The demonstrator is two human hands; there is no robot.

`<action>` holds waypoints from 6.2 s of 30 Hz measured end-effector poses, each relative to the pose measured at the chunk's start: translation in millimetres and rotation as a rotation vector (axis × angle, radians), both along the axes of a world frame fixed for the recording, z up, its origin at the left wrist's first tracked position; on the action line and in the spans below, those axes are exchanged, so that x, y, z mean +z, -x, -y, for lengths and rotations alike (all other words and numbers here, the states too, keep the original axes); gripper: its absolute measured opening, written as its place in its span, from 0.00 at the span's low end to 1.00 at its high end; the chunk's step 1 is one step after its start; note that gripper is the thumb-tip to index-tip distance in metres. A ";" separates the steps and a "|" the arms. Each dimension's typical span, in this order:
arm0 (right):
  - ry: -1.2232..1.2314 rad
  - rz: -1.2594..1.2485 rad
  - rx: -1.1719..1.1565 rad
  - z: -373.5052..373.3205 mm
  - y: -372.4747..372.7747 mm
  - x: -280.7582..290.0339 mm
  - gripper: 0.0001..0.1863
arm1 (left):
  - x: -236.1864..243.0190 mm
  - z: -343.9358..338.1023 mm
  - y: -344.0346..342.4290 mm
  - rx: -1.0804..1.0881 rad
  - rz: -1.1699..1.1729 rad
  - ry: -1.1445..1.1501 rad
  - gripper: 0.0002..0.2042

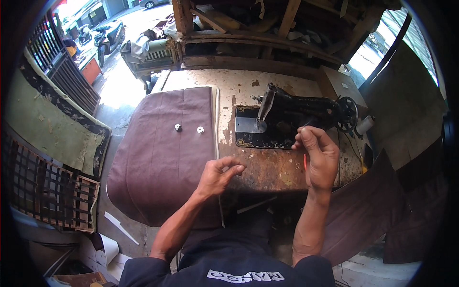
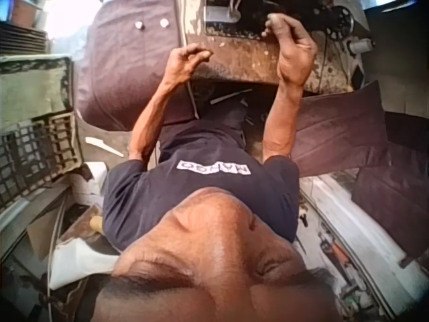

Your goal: The person prepares a section of brown upholstery fabric at a sewing machine, smoothing the material and using shears to trim a corner before threading the machine needle.

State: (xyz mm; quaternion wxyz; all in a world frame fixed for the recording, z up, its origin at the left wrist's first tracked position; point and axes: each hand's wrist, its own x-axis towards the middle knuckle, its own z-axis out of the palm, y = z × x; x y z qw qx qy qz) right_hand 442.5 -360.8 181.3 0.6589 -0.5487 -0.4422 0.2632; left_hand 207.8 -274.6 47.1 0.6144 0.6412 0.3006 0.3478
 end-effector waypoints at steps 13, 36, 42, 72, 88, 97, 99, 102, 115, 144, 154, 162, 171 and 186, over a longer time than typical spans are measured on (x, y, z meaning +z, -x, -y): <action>0.131 -0.172 0.469 -8.2 80.9 -64.5 0.34 | 83.4 -10.5 20.2 0.130 -0.378 -1.084 0.07; 0.140 0.082 -0.049 -1.7 47.6 -84.3 0.14 | -25.4 -112.5 34.7 0.361 -0.615 -0.569 0.09; 0.062 -0.039 -0.038 -10.4 62.5 -82.8 0.12 | -5.7 -58.4 16.5 0.248 0.103 0.105 0.07; -0.044 0.030 -0.141 -0.6 73.1 -51.7 0.10 | 33.7 8.2 -11.6 -0.107 0.380 0.222 0.20; 0.082 -0.021 -0.106 16.4 72.5 -68.2 0.11 | 26.2 11.4 -14.2 -0.069 0.481 0.326 0.14; 0.112 -0.013 -0.104 22.5 68.1 -73.2 0.11 | 27.6 13.2 -12.1 -0.003 0.438 0.274 0.05; 0.109 -0.016 -0.099 23.9 68.6 -76.1 0.11 | 28.5 14.0 -13.1 0.019 0.441 0.264 0.04; 0.120 -0.052 -0.071 25.8 69.7 -81.2 0.11 | 27.9 13.0 -13.6 0.046 0.445 0.265 0.05; 0.291 -0.063 0.150 23.4 64.9 -106.9 0.12 | 17.0 7.8 -6.2 -0.010 0.372 0.357 0.06; 0.166 0.683 0.177 40.0 37.1 -101.3 0.09 | 63.4 -12.0 -10.3 -0.342 -0.383 0.116 0.05; 0.138 0.555 0.197 51.2 9.6 -100.0 0.08 | 45.1 -19.1 -35.4 -0.524 -0.102 0.292 0.06; 0.188 0.422 -0.310 93.1 -11.2 -98.1 0.07 | 48.1 -6.1 -147.6 -0.409 -0.126 0.235 0.08; 0.412 0.287 -0.547 163.7 -23.1 -134.4 0.12 | 35.6 -5.0 -351.8 -0.337 0.854 1.218 0.02; 0.638 0.378 -0.306 187.9 -30.6 -160.0 0.14 | 48.8 9.0 -395.0 -0.149 0.894 1.302 0.05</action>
